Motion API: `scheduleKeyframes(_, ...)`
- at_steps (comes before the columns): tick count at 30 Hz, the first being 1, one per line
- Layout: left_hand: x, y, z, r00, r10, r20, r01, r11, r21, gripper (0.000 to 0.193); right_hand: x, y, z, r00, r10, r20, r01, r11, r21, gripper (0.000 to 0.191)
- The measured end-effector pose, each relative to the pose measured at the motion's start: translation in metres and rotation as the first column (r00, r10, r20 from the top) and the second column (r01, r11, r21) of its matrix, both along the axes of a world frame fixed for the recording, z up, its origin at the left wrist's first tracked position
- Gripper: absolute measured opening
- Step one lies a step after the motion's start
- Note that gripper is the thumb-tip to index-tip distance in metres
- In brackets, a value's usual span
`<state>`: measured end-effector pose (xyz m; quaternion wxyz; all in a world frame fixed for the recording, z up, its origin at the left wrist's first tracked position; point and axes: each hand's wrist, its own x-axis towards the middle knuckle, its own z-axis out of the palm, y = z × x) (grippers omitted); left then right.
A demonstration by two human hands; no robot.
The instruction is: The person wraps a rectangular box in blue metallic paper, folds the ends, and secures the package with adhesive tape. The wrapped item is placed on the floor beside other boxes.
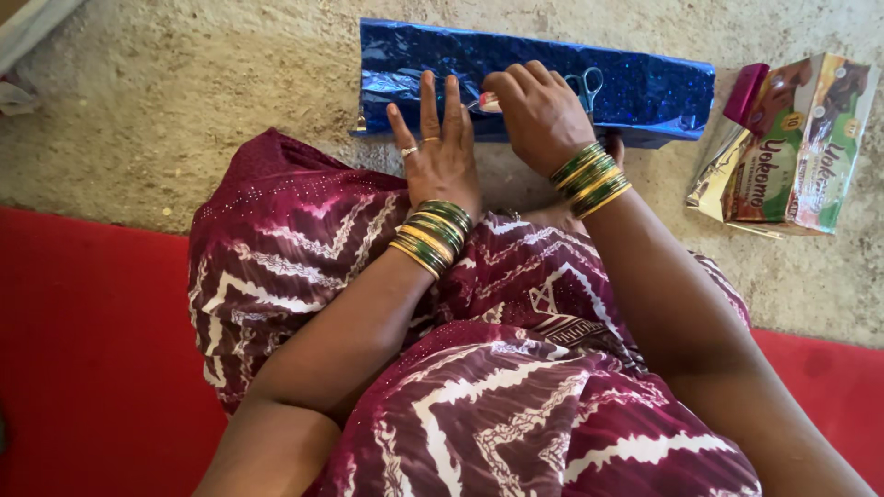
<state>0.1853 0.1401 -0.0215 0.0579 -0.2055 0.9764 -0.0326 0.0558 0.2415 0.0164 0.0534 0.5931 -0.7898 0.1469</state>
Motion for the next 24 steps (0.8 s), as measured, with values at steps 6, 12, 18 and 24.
scheduleKeyframes(6,-0.001,0.004,0.003,0.999,-0.014,0.052,0.013,1.0,0.001,0.074,-0.002,0.007,0.0,0.999,0.037,-0.007,-0.037,0.999,-0.036,0.017)
scheduleKeyframes(12,-0.002,0.004,0.004,0.999,-0.017,0.051,0.018,1.0,-0.017,0.073,-0.001,0.01,0.003,0.991,0.069,-0.111,-0.071,0.997,-0.015,0.022)
scheduleKeyframes(18,-0.005,0.004,0.006,0.994,-0.034,0.101,0.034,0.999,0.002,0.079,-0.001,0.016,0.005,0.989,0.051,-0.136,-0.052,0.999,0.0,0.026)
scheduleKeyframes(24,-0.006,0.004,0.004,0.995,-0.029,0.091,0.029,1.0,0.0,0.078,-0.001,0.017,0.004,0.988,0.045,-0.15,-0.035,0.997,0.073,0.031)
